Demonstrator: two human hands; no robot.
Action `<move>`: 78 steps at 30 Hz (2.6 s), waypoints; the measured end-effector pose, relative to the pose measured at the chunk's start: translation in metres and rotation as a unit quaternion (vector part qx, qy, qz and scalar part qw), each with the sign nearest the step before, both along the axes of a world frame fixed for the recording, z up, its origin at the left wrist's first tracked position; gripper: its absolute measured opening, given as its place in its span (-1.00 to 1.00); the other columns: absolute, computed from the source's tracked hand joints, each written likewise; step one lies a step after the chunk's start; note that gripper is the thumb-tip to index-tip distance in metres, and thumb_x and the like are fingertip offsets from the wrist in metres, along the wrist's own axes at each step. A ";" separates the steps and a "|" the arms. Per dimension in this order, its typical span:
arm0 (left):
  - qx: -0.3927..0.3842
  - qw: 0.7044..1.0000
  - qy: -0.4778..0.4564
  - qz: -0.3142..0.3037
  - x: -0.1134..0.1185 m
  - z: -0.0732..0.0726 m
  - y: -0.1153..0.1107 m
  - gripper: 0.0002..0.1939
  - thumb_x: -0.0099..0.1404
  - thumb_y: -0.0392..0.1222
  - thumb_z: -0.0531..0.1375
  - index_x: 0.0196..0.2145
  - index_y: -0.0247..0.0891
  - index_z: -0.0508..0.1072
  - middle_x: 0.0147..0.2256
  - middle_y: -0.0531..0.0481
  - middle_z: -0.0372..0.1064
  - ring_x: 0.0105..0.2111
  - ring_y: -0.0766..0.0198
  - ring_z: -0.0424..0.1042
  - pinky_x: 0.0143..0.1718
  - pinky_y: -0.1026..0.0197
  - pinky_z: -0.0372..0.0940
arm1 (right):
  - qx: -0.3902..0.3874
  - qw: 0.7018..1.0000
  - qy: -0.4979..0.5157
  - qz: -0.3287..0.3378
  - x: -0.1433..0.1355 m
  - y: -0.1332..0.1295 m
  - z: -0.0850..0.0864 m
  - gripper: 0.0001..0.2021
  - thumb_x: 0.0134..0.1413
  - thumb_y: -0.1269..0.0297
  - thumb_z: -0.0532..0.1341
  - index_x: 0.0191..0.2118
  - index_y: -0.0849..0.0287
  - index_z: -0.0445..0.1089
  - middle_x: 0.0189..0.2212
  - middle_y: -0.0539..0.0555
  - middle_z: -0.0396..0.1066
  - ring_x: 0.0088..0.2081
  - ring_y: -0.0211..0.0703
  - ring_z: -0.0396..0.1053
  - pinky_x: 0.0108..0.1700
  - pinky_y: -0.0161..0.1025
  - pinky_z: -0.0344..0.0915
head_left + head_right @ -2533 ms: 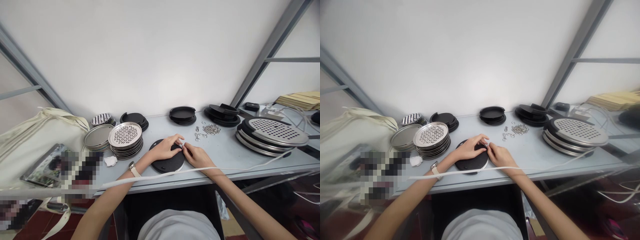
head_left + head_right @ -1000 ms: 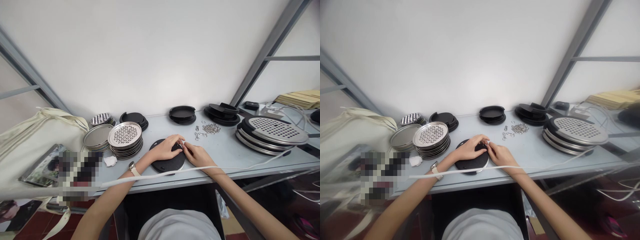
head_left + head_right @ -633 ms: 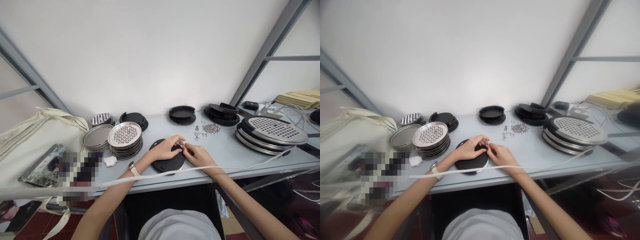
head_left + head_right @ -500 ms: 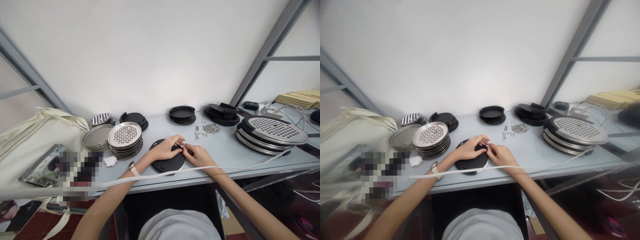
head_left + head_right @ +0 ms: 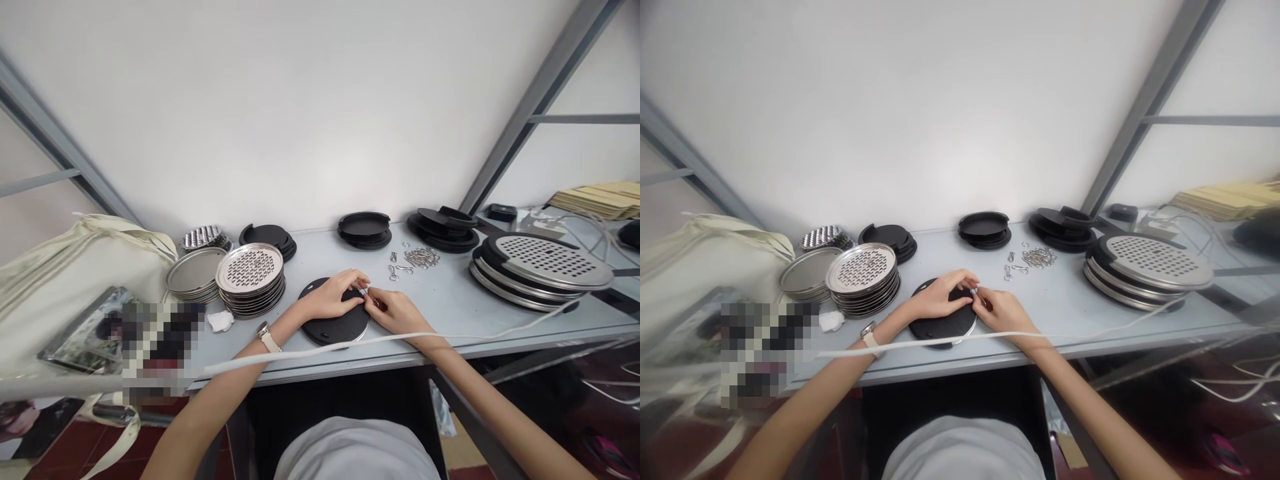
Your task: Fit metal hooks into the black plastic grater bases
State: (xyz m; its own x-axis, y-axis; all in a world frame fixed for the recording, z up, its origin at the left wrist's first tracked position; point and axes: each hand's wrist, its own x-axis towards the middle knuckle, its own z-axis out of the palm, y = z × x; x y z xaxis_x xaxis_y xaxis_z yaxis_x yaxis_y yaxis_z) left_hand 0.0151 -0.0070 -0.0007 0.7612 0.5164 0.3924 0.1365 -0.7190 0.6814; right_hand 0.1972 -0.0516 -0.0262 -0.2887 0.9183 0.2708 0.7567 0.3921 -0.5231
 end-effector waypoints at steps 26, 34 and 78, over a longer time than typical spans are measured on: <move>0.052 0.994 0.071 0.056 0.000 0.007 -0.004 -0.67 0.20 -0.31 0.13 -0.07 -0.20 0.21 -0.14 -0.02 0.38 -0.09 0.24 0.35 0.03 0.13 0.06 | 0.011 1.000 -0.004 0.003 0.000 -0.001 0.000 -0.73 0.10 0.24 0.00 -0.59 0.16 0.14 -0.68 -0.08 0.16 -0.62 -0.36 0.05 -0.52 -0.38 -0.03; 0.036 0.995 0.068 0.058 0.000 0.007 -0.004 -0.64 0.19 -0.32 0.15 -0.05 -0.20 0.21 -0.15 -0.03 0.41 -0.07 0.23 0.36 0.04 0.13 0.07 | 0.011 1.000 0.003 0.002 0.000 0.000 -0.002 -0.73 0.10 0.24 -0.01 -0.59 0.16 0.13 -0.69 -0.09 0.14 -0.63 -0.36 0.04 -0.52 -0.37 -0.04; 0.027 0.997 0.056 0.047 0.000 0.005 -0.002 -0.62 0.18 -0.33 0.16 -0.04 -0.22 0.20 -0.17 -0.06 0.42 -0.10 0.24 0.39 -0.01 0.17 0.16 | 0.020 0.999 -0.023 -0.015 0.000 0.000 -0.006 -0.75 0.10 0.24 0.00 -0.57 0.13 0.06 -0.67 -0.09 0.15 -0.62 -0.33 0.05 -0.51 -0.37 -0.03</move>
State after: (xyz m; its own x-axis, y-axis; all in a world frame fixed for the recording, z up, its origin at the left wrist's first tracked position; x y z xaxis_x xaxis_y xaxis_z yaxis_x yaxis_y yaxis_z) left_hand 0.0148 -0.0091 0.0045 0.7514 0.5675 0.3367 0.2776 -0.7347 0.6190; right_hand 0.1970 -0.0514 -0.0320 -0.2753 0.9153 0.2940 0.7914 0.3894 -0.4712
